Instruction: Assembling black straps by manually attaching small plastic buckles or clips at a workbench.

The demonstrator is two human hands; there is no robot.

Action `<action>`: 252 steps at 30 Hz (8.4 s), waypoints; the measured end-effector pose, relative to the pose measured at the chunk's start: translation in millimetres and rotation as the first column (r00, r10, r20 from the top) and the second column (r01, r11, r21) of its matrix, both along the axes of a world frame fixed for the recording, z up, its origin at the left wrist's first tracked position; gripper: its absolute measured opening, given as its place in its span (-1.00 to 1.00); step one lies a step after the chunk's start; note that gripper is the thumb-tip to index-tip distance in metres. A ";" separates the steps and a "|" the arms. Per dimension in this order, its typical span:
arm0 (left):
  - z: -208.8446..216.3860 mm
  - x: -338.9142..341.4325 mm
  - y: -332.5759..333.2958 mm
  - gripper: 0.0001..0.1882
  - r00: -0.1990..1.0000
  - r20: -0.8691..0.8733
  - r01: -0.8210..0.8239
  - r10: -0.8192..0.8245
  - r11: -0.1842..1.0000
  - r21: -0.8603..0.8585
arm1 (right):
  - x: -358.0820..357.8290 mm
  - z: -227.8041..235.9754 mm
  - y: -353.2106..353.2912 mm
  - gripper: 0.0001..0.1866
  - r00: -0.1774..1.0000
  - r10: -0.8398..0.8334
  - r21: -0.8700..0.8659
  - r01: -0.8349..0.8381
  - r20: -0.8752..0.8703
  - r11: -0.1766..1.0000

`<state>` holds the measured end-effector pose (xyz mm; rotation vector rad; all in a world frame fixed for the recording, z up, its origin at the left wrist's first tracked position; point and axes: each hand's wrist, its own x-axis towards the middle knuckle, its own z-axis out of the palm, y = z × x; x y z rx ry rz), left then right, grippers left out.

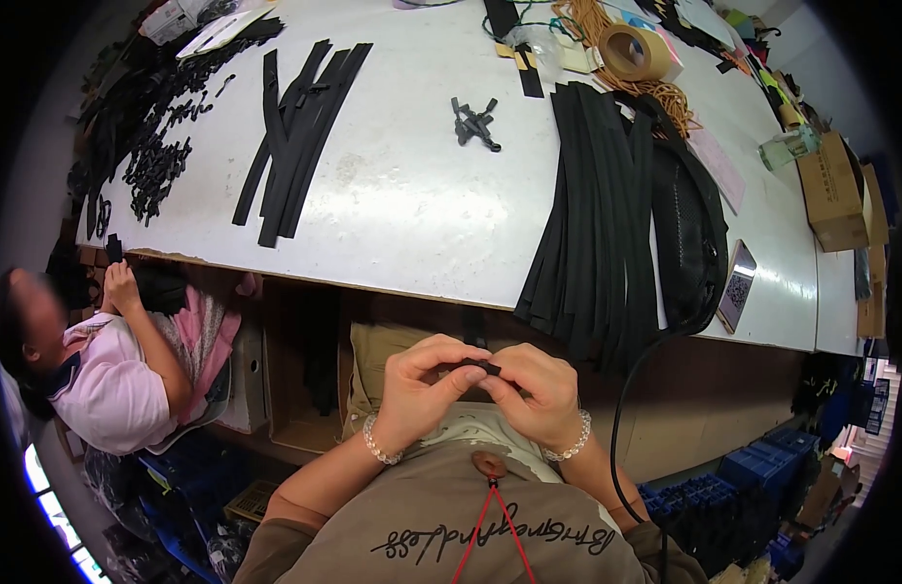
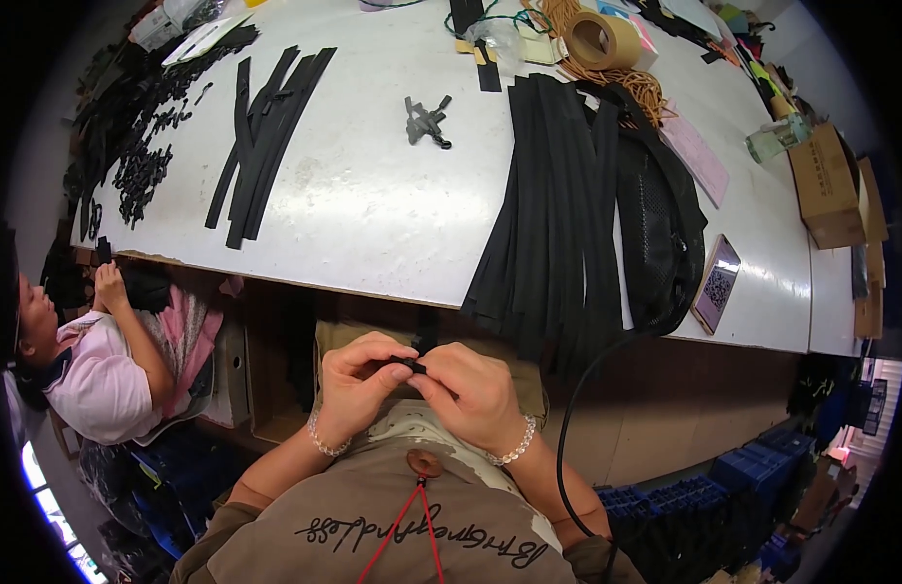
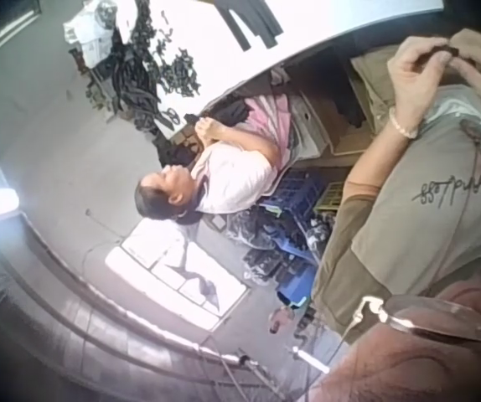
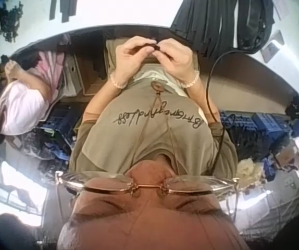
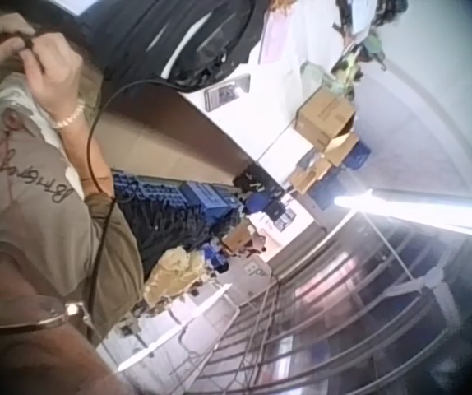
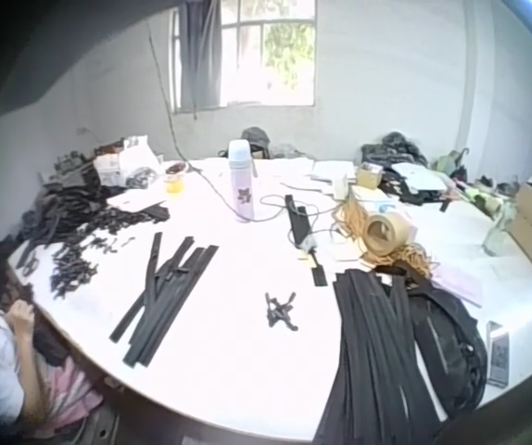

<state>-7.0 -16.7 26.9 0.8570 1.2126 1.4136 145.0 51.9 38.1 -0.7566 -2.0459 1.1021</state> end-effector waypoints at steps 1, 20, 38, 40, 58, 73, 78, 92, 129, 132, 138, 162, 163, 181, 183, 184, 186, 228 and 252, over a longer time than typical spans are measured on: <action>0.9 0.1 -0.1 -0.83 1.000 -0.025 -0.009 0.010 1.000 0.030 | -0.3 0.4 1.2 -0.87 0.999 0.024 0.067 -0.022 -0.026 0.998; -0.4 1.7 -5.8 -0.87 0.974 0.158 0.132 -0.162 0.974 0.182 | -6.8 -0.6 5.0 -0.90 0.959 0.188 0.172 -0.152 -0.211 0.973; -5.3 5.1 2.4 -0.80 0.984 -0.143 -0.054 0.104 0.947 0.318 | -8.0 -15.9 5.3 -0.88 0.967 0.053 0.284 0.021 -0.249 0.959; -6.0 4.8 4.4 -0.78 0.982 -0.153 -0.048 0.108 0.936 0.349 | -6.2 -15.5 6.1 -0.86 0.972 0.049 0.304 0.024 -0.231 0.952; 1.2 0.8 9.3 -0.80 0.978 -0.209 0.000 0.012 0.998 0.055 | -4.5 8.1 9.7 -0.92 0.997 -0.048 -0.093 0.042 -0.067 0.995; 8.0 8.4 9.6 -0.84 0.948 -0.300 -0.022 0.107 0.962 0.272 | -8.5 -9.3 14.0 -0.78 0.957 0.038 0.326 0.061 -0.289 0.943; 5.7 7.7 8.5 -0.83 0.945 -0.304 -0.026 0.118 0.956 0.291 | -11.6 -9.2 14.4 -0.80 0.948 0.053 0.325 0.055 -0.315 0.944; 2.5 5.1 7.8 -0.80 0.920 -0.363 -0.012 0.150 0.935 0.356 | -13.3 -13.5 11.9 -0.83 0.947 0.039 0.326 0.071 -0.320 0.943; -67.3 -1.0 36.6 -0.87 0.961 0.223 -0.039 0.164 0.877 -0.478 | -10.3 -78.6 9.2 -0.91 0.838 -0.538 -0.992 -0.024 -0.089 0.125; -68.2 3.3 37.2 -0.86 0.952 0.229 -0.081 0.203 0.888 -0.452 | -15.3 -79.0 8.3 -0.92 0.814 -0.573 -0.986 0.004 -0.093 0.167; -71.6 16.3 35.8 -0.91 0.886 0.324 -0.157 0.330 0.873 -0.461 | -21.5 -84.2 5.3 -0.95 0.751 -0.650 -0.981 0.011 -0.118 0.192; -35.0 -0.2 3.3 -0.86 0.973 -0.202 -0.060 0.115 0.964 0.260 | 2.5 -47.8 -6.9 -0.88 0.890 -0.183 -0.538 -0.080 -0.417 0.839; -34.3 -0.1 2.6 -0.86 0.970 -0.212 -0.056 0.120 0.956 0.287 | 2.6 -46.3 -7.6 -0.88 0.891 -0.176 -0.508 -0.069 -0.418 0.859; -33.0 2.6 -1.1 -0.80 0.955 0.293 0.011 0.035 0.988 -0.154 | 3.2 -42.7 -14.7 -0.89 0.940 -0.232 -0.642 0.017 -0.251 0.766; -29.4 -0.1 0.9 -0.79 0.980 0.197 0.027 -0.007 0.995 -0.099 | 4.0 -45.5 -13.0 -0.89 0.967 -0.181 -0.574 0.046 -0.180 0.817; -26.9 -1.4 1.1 -0.77 0.995 0.093 0.047 -0.043 0.998 -0.046 | 3.4 -43.5 -11.5 -0.88 0.975 -0.156 -0.490 0.060 -0.157 0.870; -24.9 -3.0 0.3 -0.77 0.998 0.025 0.063 -0.062 0.998 -0.013 | 2.9 -37.7 -10.7 -0.88 0.982 -0.133 -0.401 0.070 -0.132 0.913; -20.1 5.9 -3.7 -0.84 0.999 -0.051 0.011 -0.001 0.978 0.207 | -4.4 -20.9 -1.3 -0.83 0.963 -0.033 0.254 0.104 -0.267 0.962; -53.1 -15.8 37.0 -0.88 0.978 0.193 0.028 0.076 0.874 -0.486 | -12.5 -75.4 2.7 -0.90 0.853 -0.503 -0.981 -0.047 -0.137 0.186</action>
